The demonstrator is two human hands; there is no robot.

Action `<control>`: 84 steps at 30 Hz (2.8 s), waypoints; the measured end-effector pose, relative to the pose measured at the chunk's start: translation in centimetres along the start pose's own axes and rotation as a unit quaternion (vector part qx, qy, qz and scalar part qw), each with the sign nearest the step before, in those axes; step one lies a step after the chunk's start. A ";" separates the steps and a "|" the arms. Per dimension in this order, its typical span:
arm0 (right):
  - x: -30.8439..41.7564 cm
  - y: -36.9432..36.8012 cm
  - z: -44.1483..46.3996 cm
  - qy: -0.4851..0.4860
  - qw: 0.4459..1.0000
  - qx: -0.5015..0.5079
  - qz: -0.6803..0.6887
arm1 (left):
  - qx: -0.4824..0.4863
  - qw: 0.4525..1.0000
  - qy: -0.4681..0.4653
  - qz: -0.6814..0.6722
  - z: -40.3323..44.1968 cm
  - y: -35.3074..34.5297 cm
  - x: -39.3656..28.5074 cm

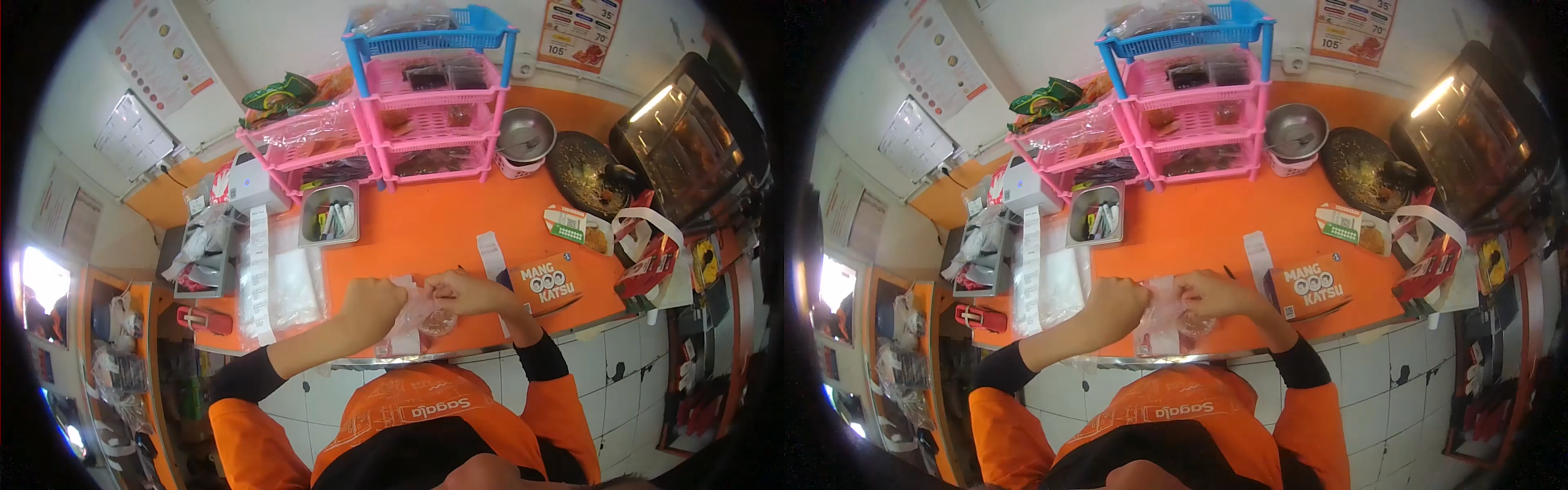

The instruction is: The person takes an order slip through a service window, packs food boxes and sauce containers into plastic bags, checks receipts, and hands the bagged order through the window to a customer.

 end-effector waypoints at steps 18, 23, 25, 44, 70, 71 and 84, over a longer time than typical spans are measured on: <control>8.9 -0.8 -0.3 -0.101 0.804 -0.071 -0.581 | -0.025 0.846 -0.221 -0.485 4.4 -1.7 -0.2; 4.7 -0.2 -4.2 -0.088 0.892 -0.375 -0.236 | -0.069 0.782 -0.179 -0.593 5.0 -3.7 0.1; 2.4 -1.9 -5.0 -0.098 0.887 -0.413 -0.183 | -0.075 0.769 -0.150 -0.617 5.3 -4.0 0.4; -1.1 -4.3 -6.1 0.024 0.840 -0.538 -0.059 | -0.044 0.609 -0.096 -0.786 5.9 -9.3 0.3; -2.9 -4.8 -4.7 0.010 0.866 -0.477 0.151 | -0.173 0.641 -0.019 -0.748 3.4 -8.3 -0.7; -2.8 -4.8 -4.7 0.011 0.868 -0.472 0.152 | -0.184 0.660 -0.024 -0.728 3.3 -8.2 -0.7; 1.8 -5.0 -7.0 0.019 0.794 -0.602 0.084 | -0.350 0.824 -0.131 -0.426 0.6 -7.7 -2.7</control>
Point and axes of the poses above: each hand's wrist, its own z-axis towards the middle knuckle, its own y-axis out of the back of the hand, x = y × z, the point moved 6 cm from there along z, towards the middle knuckle, and after that the axes turned 1 degree about x, right-handed, at the moved point
